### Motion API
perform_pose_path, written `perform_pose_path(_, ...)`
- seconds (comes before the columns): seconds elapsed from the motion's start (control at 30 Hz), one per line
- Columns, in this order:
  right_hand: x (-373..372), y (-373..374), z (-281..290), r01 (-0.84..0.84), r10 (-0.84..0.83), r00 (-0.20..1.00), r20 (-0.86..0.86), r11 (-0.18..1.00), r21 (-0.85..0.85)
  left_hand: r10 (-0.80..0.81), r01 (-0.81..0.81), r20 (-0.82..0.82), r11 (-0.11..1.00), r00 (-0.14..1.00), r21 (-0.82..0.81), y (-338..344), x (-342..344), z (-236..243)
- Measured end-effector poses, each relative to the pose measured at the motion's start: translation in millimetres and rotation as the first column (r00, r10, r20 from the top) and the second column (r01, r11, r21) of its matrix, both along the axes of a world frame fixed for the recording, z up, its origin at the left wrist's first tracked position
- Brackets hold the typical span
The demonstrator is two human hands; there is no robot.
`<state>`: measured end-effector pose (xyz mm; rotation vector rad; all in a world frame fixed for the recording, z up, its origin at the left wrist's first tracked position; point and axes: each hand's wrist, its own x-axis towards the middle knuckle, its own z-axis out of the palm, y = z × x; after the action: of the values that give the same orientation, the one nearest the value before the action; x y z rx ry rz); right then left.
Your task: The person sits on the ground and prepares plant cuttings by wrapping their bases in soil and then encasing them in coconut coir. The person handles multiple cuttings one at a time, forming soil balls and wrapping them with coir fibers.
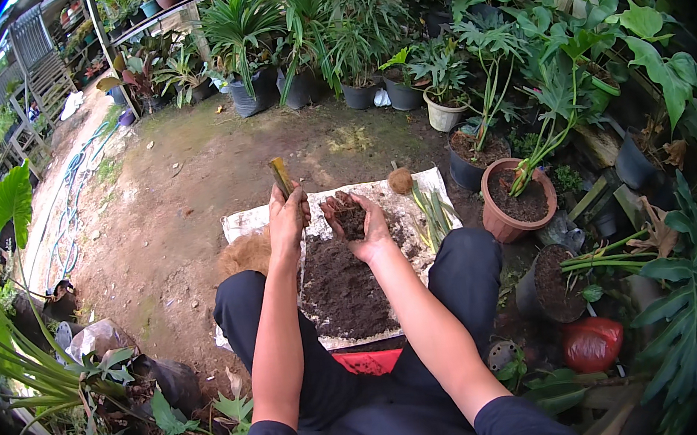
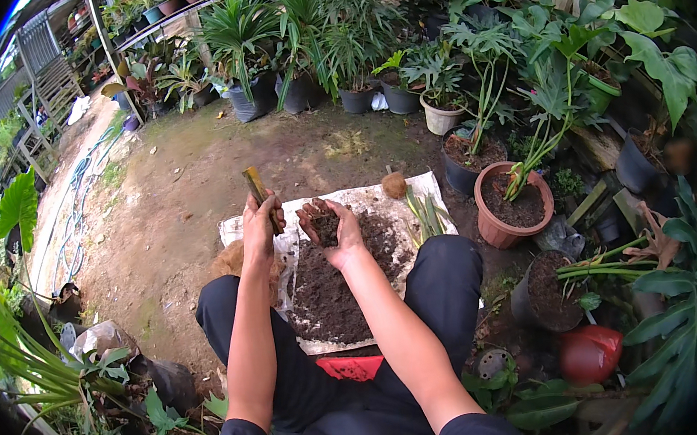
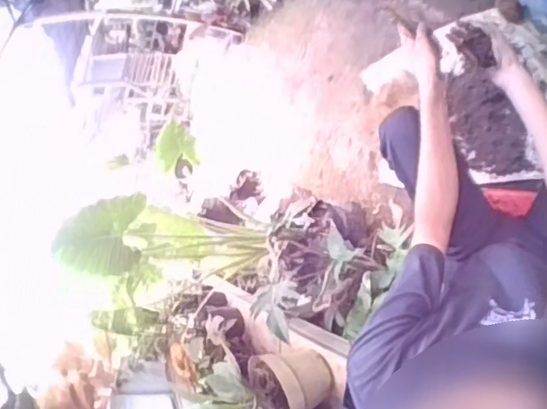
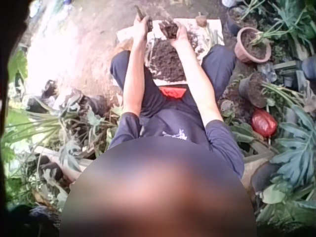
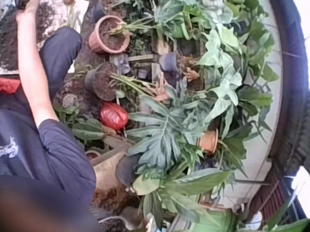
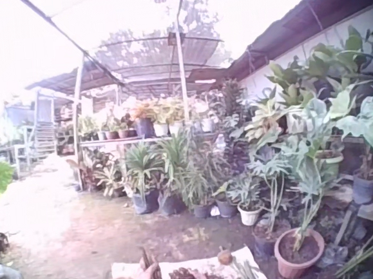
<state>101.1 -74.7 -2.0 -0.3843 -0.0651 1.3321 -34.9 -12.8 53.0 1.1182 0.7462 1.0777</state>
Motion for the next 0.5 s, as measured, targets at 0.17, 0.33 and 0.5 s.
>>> perform_pose_path(0.17,-9.9,-16.4,-38.1,0.038,-0.036,0.999,0.038,0.997,-0.066,0.076,0.281,-0.58,0.82,0.811,0.5,0.9,-2.0,-14.8)
perform_pose_path(0.33,-7.9,-10.8,-51.1,-0.015,0.024,0.993,0.117,0.997,-0.077,0.018,0.523,-0.732,0.688,0.681,0.503,13.0,-1.9,-33.0)
perform_pose_path(0.5,-10.9,-8.1,-52.0,-0.003,0.008,0.996,0.094,0.998,-0.057,-0.022,0.342,-0.672,0.873,0.74,0.349,26.1,-0.7,-39.4)
